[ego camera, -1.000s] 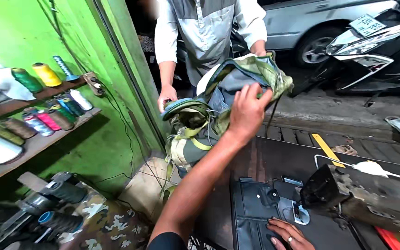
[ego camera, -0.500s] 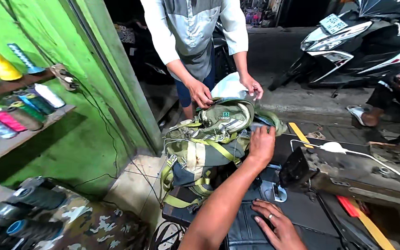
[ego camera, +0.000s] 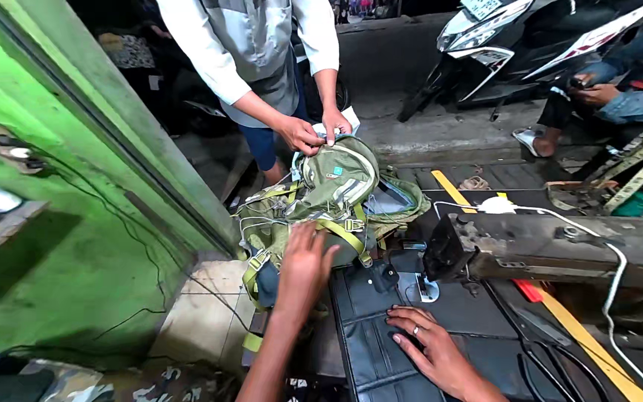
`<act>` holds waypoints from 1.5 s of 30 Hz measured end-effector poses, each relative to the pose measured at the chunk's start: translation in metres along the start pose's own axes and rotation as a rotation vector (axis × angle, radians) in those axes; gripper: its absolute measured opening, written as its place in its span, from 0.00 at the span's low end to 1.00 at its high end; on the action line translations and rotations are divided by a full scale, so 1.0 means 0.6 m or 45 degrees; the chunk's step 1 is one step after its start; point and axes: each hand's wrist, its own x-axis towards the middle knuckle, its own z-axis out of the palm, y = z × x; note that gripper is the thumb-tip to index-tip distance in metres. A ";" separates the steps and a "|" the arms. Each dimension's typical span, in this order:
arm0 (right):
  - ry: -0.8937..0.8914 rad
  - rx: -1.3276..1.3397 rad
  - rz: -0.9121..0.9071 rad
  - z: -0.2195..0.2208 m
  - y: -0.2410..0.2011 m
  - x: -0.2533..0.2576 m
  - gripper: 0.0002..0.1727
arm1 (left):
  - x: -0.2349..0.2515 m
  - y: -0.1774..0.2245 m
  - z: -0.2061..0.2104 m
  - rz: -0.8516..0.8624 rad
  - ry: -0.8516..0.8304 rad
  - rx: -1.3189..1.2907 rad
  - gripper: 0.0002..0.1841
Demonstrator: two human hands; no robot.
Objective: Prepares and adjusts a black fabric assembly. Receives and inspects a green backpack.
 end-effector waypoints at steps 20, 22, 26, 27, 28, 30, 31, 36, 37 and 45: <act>-0.002 0.041 0.030 -0.003 0.001 0.000 0.16 | -0.065 -0.038 0.066 0.036 0.302 0.151 0.23; -0.004 0.046 0.035 -0.003 0.000 -0.001 0.16 | -0.065 -0.038 0.067 0.041 0.317 0.139 0.22; -0.010 0.056 0.043 -0.005 -0.002 0.001 0.16 | -0.066 -0.036 0.067 0.048 0.325 0.146 0.22; -0.014 0.056 0.046 -0.005 -0.002 0.001 0.16 | -0.066 -0.036 0.067 0.046 0.328 0.147 0.22; -0.016 0.053 0.047 -0.005 -0.002 0.002 0.17 | -0.066 -0.036 0.067 0.044 0.331 0.146 0.22; -0.022 0.052 0.048 -0.005 -0.003 0.002 0.17 | -0.066 -0.035 0.066 0.037 0.331 0.135 0.22; -0.022 0.052 0.047 -0.005 -0.003 0.002 0.17 | -0.066 -0.035 0.066 0.033 0.331 0.132 0.22; -0.016 0.069 0.043 -0.004 -0.002 0.002 0.17 | -0.065 -0.035 0.068 0.034 0.345 0.163 0.22; -0.013 0.068 0.042 -0.003 -0.001 0.002 0.17 | -0.065 -0.035 0.068 0.033 0.347 0.170 0.22; -0.044 0.062 0.059 -0.003 -0.003 0.002 0.17 | 0.020 0.052 -0.004 0.027 0.380 0.005 0.20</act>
